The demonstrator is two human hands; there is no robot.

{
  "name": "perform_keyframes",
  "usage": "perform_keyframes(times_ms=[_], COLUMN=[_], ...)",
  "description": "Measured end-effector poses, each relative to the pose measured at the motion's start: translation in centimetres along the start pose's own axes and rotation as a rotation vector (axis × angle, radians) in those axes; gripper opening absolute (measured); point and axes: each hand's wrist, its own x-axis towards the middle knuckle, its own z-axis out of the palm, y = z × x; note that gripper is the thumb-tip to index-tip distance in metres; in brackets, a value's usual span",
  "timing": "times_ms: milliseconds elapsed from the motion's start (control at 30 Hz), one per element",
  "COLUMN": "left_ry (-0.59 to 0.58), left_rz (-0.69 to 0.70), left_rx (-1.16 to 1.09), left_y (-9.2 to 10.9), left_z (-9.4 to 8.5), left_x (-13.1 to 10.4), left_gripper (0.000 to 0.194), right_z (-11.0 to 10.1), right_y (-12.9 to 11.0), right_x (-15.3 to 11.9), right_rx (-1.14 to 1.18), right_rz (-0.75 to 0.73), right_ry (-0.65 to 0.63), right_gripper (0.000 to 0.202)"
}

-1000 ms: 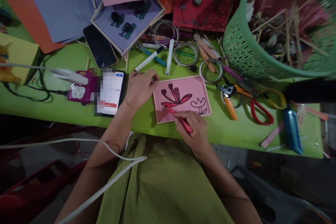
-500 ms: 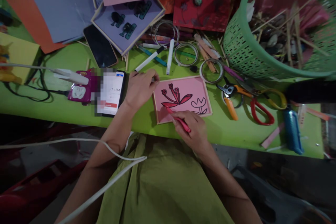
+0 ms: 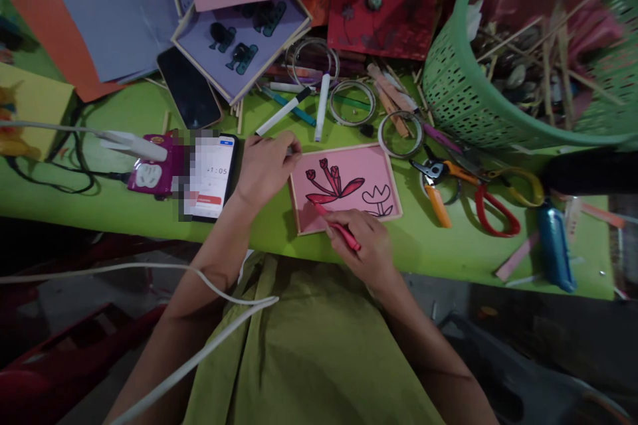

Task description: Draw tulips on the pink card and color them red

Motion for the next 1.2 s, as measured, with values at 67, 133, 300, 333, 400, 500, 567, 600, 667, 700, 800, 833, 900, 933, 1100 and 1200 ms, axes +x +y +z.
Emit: perform_keyframes(times_ms=[67,133,300,333,400,500,567,600,667,700,800,833,900,933,1100,1200], left_ry=[0.010,0.009,-0.005,-0.004,-0.006,-0.017,-0.024,-0.024,-0.023,-0.021,-0.019,-0.018,-0.016,-0.013,-0.002,-0.005], left_rz=[0.007,0.005,-0.009,-0.012,-0.020,-0.030,-0.031,-0.030,-0.025,-0.022,-0.015,-0.014,-0.013,-0.012,-0.009,-0.010], left_rx=[-0.004,-0.004,0.002,0.002,-0.001,-0.004,-0.004,-0.002,0.001,0.002,0.004,0.005,0.005,0.005,0.005,0.007], left_y=[-0.07,-0.11,0.02,0.06,0.13,0.20,0.20,0.20,0.17,0.15,0.09,0.07,0.03,0.01,-0.06,-0.02], left_z=[0.09,0.15,0.06,0.02,-0.05,-0.14,-0.17,-0.18,-0.18,-0.17,-0.12,-0.09,-0.05,-0.03,0.07,0.07], left_x=[0.02,0.05,0.10,0.09,0.06,0.02,-0.01,-0.02,-0.05,-0.06,-0.05,-0.03,0.01,0.03,-0.04,-0.06], left_gripper=[0.019,0.019,0.020,0.020,0.020,0.020,0.020,0.020,0.020,0.020,0.021,0.021,0.020,0.020,0.019,0.018], right_z=[-0.03,-0.05,-0.04,-0.04,-0.07,-0.10,-0.10,-0.09,-0.07,-0.06,-0.08,-0.10,-0.12,-0.13,-0.08,-0.07], right_y=[-0.09,-0.15,-0.18,-0.19,-0.24,-0.32,-0.29,-0.26,-0.16,-0.12,-0.09,-0.11,-0.14,-0.14,-0.11,-0.22], right_x=[0.08,0.11,-0.05,-0.12,-0.26,-0.40,-0.40,-0.38,-0.30,-0.26,-0.20,-0.20,-0.19,-0.18,-0.10,-0.14], right_rx=[-0.002,0.003,0.021,0.024,0.018,-0.005,-0.004,0.003,0.018,0.021,0.015,0.013,0.010,0.009,0.008,0.003], right_rz=[0.012,0.030,0.062,0.065,0.072,0.092,0.098,0.092,0.065,0.053,0.035,0.037,0.044,0.043,0.028,0.056], right_ry=[0.011,0.027,0.026,0.040,0.076,0.109,0.100,0.092,0.064,0.050,0.037,0.042,0.052,0.056,0.041,0.057], right_gripper=[0.017,0.016,0.014,0.014,0.013,0.012,0.013,0.013,0.015,0.015,0.016,0.016,0.016,0.016,0.015,0.015])
